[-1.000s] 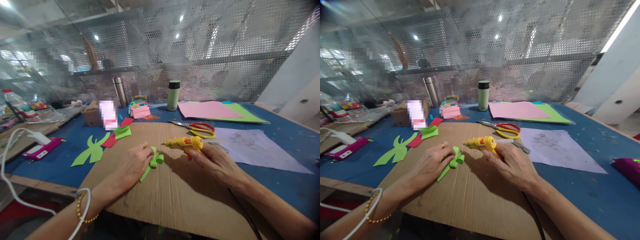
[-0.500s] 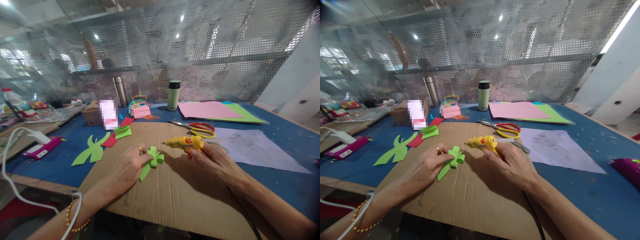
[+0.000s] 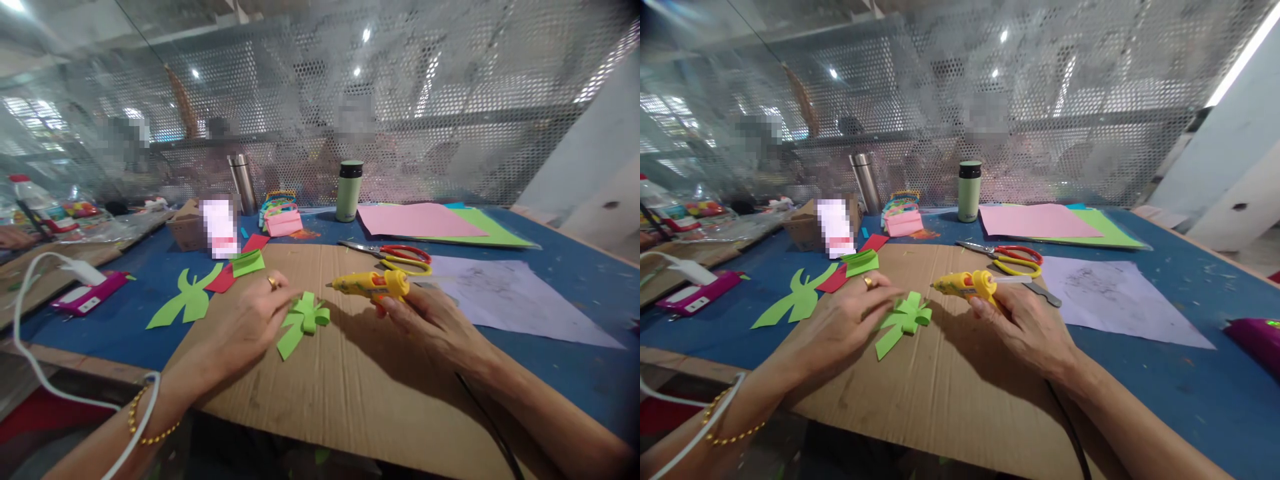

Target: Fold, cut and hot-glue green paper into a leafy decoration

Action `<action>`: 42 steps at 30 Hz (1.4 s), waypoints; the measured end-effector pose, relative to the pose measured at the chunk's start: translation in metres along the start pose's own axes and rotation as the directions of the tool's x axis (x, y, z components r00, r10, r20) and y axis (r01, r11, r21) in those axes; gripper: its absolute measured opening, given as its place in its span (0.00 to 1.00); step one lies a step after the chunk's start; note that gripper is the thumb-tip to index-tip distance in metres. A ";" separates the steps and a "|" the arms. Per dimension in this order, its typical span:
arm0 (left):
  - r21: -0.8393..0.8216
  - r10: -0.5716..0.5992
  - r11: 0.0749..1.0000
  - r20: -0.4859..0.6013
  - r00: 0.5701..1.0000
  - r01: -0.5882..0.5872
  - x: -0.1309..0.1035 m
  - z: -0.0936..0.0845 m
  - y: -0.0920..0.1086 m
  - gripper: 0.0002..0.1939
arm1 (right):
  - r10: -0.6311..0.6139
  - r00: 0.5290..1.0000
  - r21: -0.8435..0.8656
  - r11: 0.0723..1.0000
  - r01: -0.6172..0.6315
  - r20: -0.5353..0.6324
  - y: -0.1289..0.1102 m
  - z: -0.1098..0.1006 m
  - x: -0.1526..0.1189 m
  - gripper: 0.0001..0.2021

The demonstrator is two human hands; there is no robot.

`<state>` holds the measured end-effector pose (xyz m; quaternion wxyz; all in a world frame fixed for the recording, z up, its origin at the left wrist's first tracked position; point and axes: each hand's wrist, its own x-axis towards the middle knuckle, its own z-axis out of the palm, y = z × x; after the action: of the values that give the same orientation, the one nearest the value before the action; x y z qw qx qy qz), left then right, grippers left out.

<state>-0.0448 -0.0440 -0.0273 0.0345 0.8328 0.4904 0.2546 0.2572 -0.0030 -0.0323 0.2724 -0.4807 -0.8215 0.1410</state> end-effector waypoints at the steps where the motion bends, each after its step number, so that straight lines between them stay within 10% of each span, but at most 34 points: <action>1: 0.005 -0.019 1.000 -0.004 1.000 0.019 0.002 -0.005 -0.004 0.13 | 0.014 1.000 -0.004 1.000 -0.014 0.002 -0.001 -0.001 0.000 0.31; 7: -0.066 0.068 0.996 0.175 0.982 -0.057 0.004 -0.007 -0.026 0.18 | 0.024 1.000 -0.016 1.000 -0.024 -0.010 -0.004 -0.003 0.002 0.31; 23: -0.003 -0.024 1.000 0.080 0.996 0.024 -0.017 0.006 0.010 0.16 | -0.052 0.982 0.139 0.990 0.026 0.182 -0.031 -0.024 0.015 0.30; 30: -0.023 0.021 0.999 -0.038 0.999 -0.022 0.032 -0.014 -0.021 0.14 | -0.199 0.935 0.138 0.977 0.165 0.295 -0.050 -0.029 0.031 0.26; 42: -0.462 -0.234 0.845 0.132 0.963 0.269 0.043 0.008 -0.020 0.19 | -0.113 0.935 0.103 0.991 0.082 0.337 -0.032 -0.013 0.025 0.29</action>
<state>-0.0401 0.0032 -0.0237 0.2883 0.7357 0.5160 0.3307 0.2324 0.0027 0.0015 0.1531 -0.3951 -0.8722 0.2445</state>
